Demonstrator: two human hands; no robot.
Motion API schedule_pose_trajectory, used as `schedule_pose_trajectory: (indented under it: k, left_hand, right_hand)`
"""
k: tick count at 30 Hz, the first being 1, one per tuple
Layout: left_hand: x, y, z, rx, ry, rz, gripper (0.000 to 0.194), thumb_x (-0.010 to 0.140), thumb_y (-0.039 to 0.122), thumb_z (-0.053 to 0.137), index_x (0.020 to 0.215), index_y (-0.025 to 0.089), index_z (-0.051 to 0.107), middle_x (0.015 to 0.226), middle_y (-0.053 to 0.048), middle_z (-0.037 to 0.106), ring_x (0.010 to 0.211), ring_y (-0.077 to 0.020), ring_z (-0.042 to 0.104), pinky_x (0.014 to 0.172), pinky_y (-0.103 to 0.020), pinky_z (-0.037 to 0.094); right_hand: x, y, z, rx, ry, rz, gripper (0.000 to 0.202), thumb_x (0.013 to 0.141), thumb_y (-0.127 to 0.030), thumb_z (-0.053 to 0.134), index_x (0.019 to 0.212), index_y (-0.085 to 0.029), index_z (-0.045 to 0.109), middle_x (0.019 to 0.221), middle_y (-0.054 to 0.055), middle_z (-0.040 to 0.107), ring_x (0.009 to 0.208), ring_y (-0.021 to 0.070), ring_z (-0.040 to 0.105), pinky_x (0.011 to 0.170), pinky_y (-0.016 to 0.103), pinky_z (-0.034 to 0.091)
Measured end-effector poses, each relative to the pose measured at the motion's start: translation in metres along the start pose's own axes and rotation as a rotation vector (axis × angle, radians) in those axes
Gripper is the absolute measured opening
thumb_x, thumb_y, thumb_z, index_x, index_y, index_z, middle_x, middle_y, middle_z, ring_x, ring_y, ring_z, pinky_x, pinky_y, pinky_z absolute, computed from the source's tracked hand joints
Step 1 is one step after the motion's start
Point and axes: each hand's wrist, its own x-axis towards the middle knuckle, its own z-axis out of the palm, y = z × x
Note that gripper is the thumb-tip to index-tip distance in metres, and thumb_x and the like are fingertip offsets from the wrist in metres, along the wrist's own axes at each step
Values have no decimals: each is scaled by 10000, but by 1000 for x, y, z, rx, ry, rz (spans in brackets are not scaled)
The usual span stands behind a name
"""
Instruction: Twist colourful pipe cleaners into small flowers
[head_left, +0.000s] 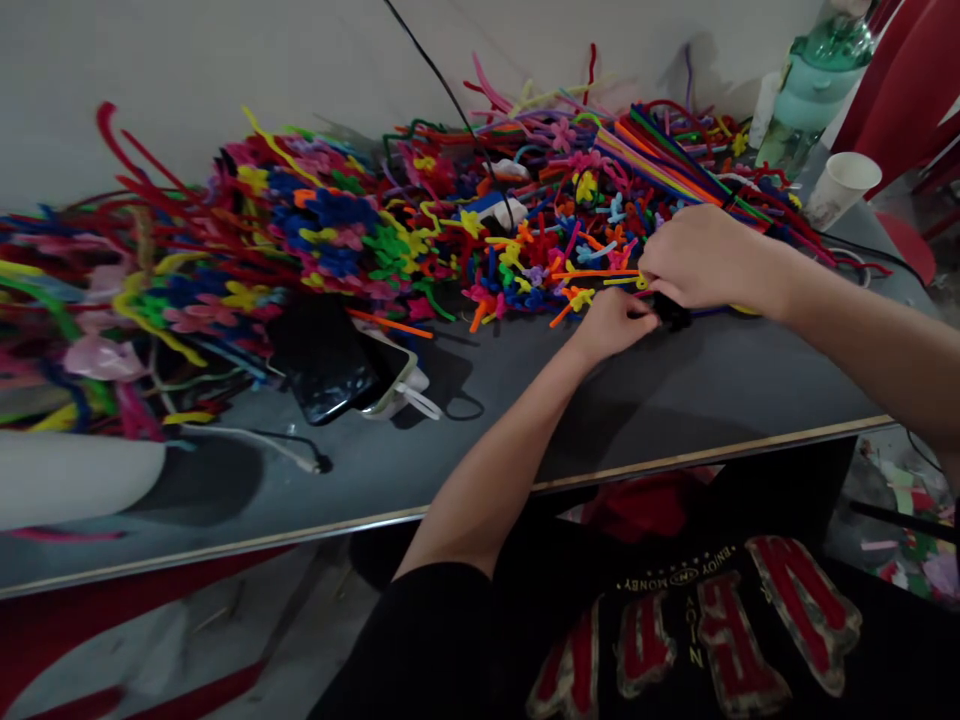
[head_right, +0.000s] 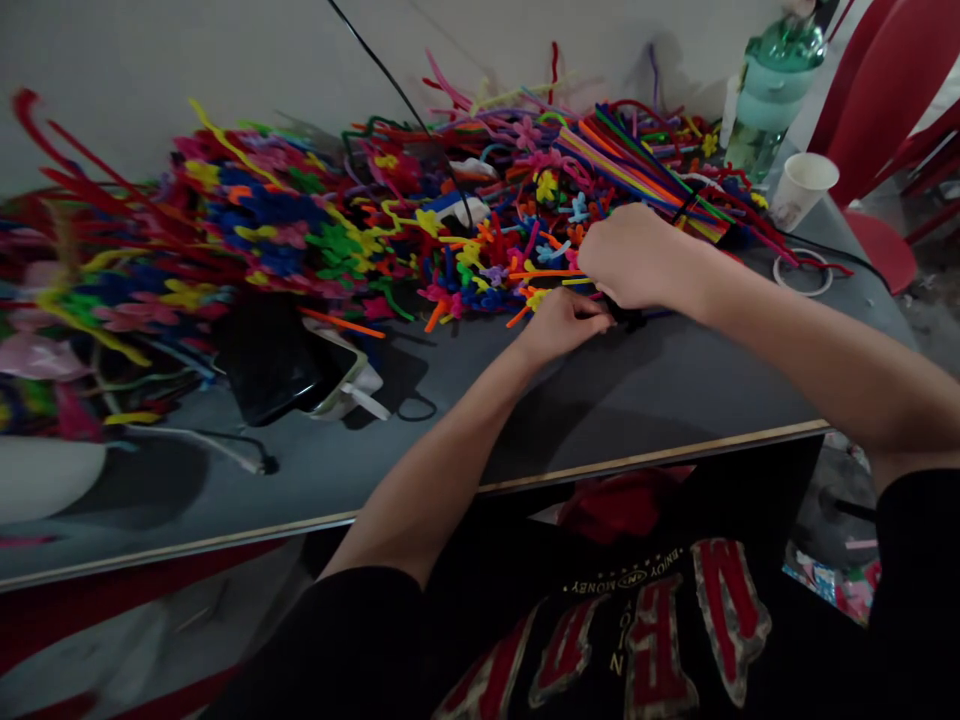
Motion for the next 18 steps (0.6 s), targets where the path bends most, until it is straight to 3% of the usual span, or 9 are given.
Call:
schedule_pose_trajectory:
  k: [3,7,13,18]
  left_hand:
    - [6,-10,-2,-114,246,-73,240,748,213,650,512,171,663,422,29,484,432,-84,347,477,-256,279]
    - [10,-10,5,-259,413,-143,256,769,225,667,518,176,648,481,25,550,468,-86,412,499,-252,320]
    - [11,-6,20,-571,424,-199,233,820,237,641,597,168,637,573,8,598,529,-84,506,560,-242,420]
    - [11,-8,22,-768,337,-190,111,832,209,638,736,173,677,721,-19,679,642,-100,620,673,-260,522]
  right_hand:
    - [-26,-16,7,121,305,175,206,859,-331,689,716,-188,651,686,50,667,917,272,664,795,388,420]
    - [-51,-36,28,115,487,408,249,931,-373,552,812,-183,659,661,82,664,832,271,660,711,360,411]
    - [-59,-70,60,117,564,645,253,935,-328,488,853,-189,684,644,74,660,716,240,647,654,329,393]
    - [-53,-54,62,253,654,673,285,932,-324,500,733,-212,670,578,43,602,680,223,621,682,343,436]
